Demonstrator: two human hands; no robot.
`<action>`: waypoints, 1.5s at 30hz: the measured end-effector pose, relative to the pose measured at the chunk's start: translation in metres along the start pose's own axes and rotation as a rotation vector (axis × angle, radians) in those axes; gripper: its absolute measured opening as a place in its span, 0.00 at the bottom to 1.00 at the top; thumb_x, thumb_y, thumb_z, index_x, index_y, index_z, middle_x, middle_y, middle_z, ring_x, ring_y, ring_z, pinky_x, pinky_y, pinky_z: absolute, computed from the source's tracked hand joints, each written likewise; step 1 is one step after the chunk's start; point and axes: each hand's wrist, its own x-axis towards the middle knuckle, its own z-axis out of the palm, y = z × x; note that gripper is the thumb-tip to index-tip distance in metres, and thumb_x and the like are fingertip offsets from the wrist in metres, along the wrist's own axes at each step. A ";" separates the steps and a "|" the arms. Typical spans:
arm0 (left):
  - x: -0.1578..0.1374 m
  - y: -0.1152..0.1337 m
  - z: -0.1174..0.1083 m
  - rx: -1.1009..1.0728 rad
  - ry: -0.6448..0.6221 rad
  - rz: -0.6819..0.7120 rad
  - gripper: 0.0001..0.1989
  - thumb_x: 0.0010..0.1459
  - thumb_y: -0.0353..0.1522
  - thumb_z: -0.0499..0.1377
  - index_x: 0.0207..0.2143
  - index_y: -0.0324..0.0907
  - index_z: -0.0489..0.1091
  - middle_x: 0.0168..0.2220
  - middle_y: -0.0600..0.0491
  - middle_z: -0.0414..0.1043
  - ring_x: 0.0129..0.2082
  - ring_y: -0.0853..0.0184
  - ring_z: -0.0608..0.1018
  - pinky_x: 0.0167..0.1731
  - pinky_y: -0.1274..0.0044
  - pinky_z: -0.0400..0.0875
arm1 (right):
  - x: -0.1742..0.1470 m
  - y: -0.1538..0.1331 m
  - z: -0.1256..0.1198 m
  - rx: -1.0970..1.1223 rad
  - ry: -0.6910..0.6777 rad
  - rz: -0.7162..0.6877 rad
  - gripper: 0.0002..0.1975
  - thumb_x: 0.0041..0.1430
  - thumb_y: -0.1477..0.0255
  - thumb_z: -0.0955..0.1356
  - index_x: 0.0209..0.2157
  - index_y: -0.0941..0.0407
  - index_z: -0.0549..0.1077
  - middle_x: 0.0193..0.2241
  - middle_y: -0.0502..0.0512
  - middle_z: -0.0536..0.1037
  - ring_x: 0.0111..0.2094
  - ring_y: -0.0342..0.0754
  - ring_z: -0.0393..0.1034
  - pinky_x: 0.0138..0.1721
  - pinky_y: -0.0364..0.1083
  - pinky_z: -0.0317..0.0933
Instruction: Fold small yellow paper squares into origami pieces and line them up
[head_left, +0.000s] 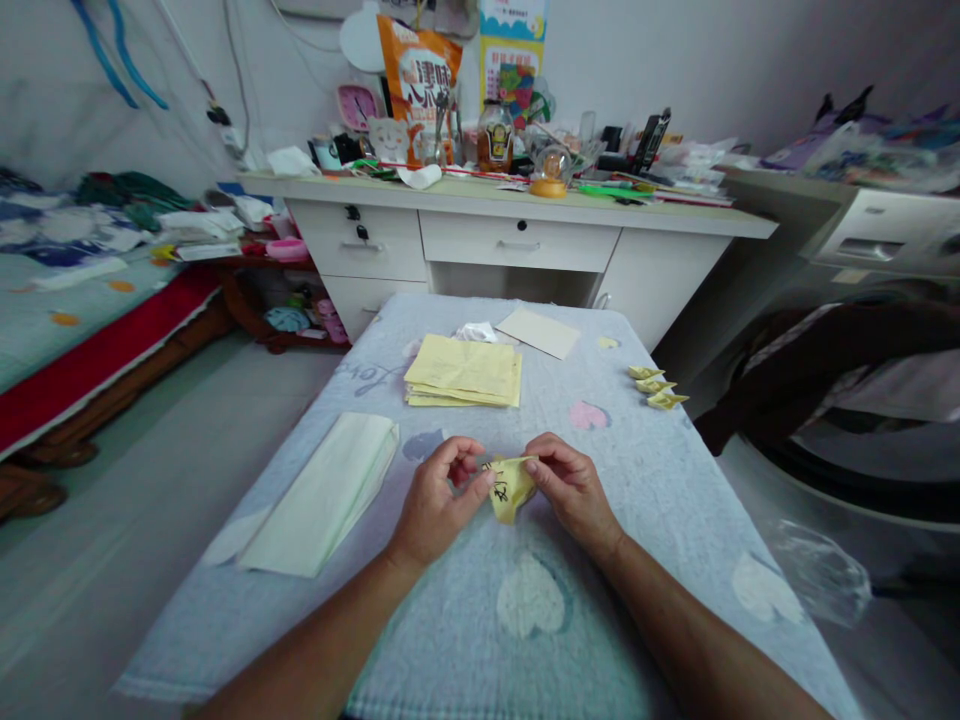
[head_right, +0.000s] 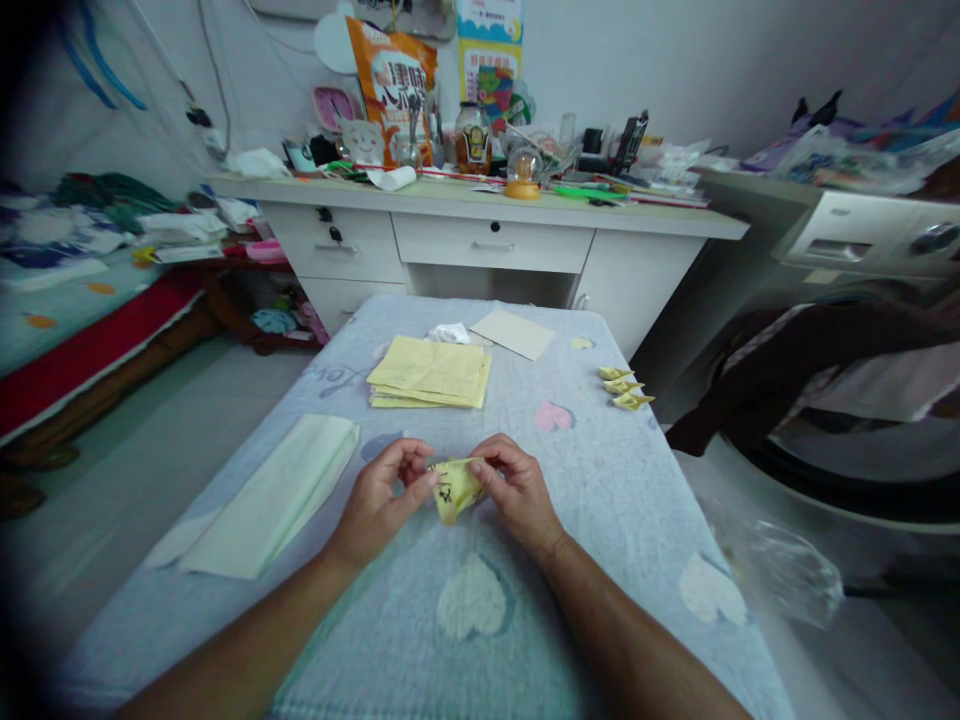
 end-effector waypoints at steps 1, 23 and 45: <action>0.000 -0.001 0.000 -0.029 -0.004 -0.022 0.12 0.56 0.36 0.60 0.42 0.41 0.66 0.28 0.57 0.65 0.28 0.70 0.69 0.32 0.78 0.65 | 0.000 0.000 0.000 -0.012 0.013 -0.012 0.05 0.60 0.68 0.68 0.32 0.54 0.75 0.31 0.51 0.70 0.33 0.44 0.65 0.34 0.43 0.59; 0.008 -0.011 0.010 -0.492 0.131 -0.219 0.09 0.49 0.31 0.64 0.35 0.40 0.74 0.30 0.55 0.73 0.30 0.72 0.75 0.33 0.80 0.70 | -0.003 -0.006 0.007 -0.361 -0.070 -0.192 0.05 0.61 0.75 0.65 0.31 0.54 0.71 0.29 0.52 0.70 0.34 0.46 0.66 0.36 0.45 0.60; 0.006 -0.006 -0.005 0.257 0.107 0.206 0.04 0.58 0.31 0.58 0.34 0.44 0.74 0.34 0.52 0.68 0.39 0.64 0.71 0.41 0.74 0.66 | -0.003 -0.007 0.004 -0.348 -0.057 -0.191 0.05 0.60 0.75 0.65 0.32 0.54 0.72 0.30 0.53 0.71 0.34 0.46 0.66 0.37 0.46 0.60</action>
